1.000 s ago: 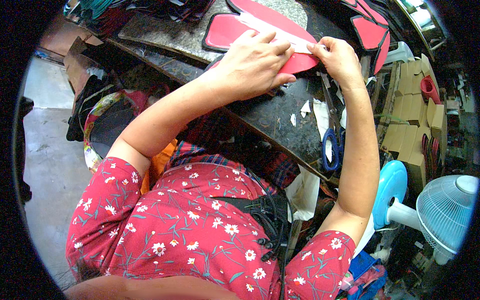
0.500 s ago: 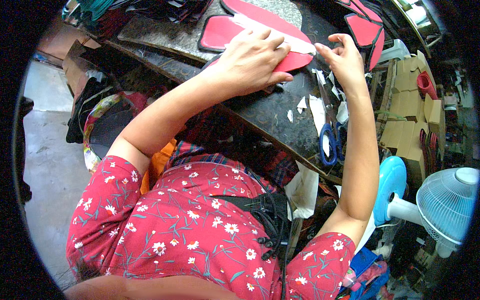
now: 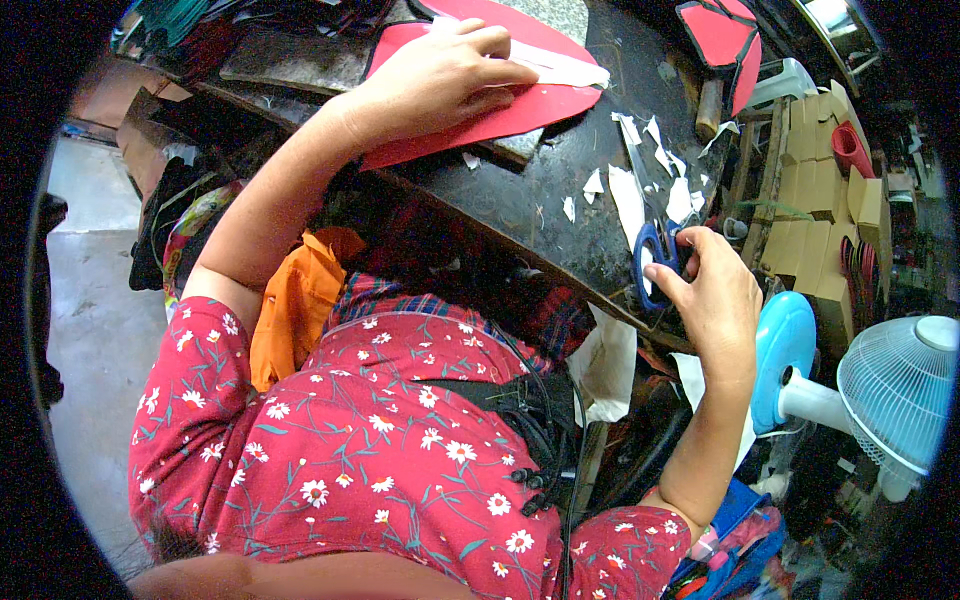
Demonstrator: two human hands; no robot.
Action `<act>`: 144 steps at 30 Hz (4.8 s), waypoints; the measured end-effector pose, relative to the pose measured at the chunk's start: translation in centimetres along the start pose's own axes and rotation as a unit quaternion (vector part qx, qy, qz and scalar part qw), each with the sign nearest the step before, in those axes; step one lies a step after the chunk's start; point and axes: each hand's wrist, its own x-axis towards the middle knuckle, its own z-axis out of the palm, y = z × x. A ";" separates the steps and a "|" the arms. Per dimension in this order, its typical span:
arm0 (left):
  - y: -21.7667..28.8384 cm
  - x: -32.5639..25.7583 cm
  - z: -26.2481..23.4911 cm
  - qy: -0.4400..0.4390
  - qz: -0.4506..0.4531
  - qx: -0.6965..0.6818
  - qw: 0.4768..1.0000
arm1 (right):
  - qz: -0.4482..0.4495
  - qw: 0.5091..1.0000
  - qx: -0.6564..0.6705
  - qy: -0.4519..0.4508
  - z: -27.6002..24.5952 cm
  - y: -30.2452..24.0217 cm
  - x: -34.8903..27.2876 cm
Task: The person repeatedly cuts strips of white fabric with scissors and places them onto pink foam pieces on a workbench. They trim the fabric to fit the foam shapes and continue the process across multiple pieces.
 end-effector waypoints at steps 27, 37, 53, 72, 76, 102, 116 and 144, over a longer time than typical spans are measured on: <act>3.7 0.0 0.0 0.033 -0.073 0.005 0.997 | -0.023 0.997 0.006 0.075 0.0 -2.0 1.7; 3.7 0.0 0.3 0.051 -0.067 -0.004 0.996 | -0.062 0.994 0.029 0.087 2.4 -1.2 3.1; 2.3 -0.3 1.8 -0.051 -0.015 -0.010 0.999 | 0.001 0.989 -0.005 0.146 0.2 3.9 14.3; 2.1 0.2 2.2 0.011 0.002 0.032 0.999 | -0.109 0.971 0.195 0.081 0.9 3.8 5.9; 3.1 0.5 0.0 0.096 0.021 0.021 0.995 | -0.059 0.982 0.181 -0.013 1.5 2.7 1.2; 11.2 0.1 3.6 0.060 -0.311 -0.740 0.593 | -0.139 0.847 0.513 0.011 1.6 -1.0 3.1; 11.4 -0.2 4.4 0.093 -0.266 -0.632 0.722 | -0.016 0.996 -0.037 0.078 2.6 -1.3 15.4; -3.2 9.9 0.6 0.110 -0.165 -0.121 0.973 | -0.205 0.923 -0.016 0.324 7.0 -0.6 9.1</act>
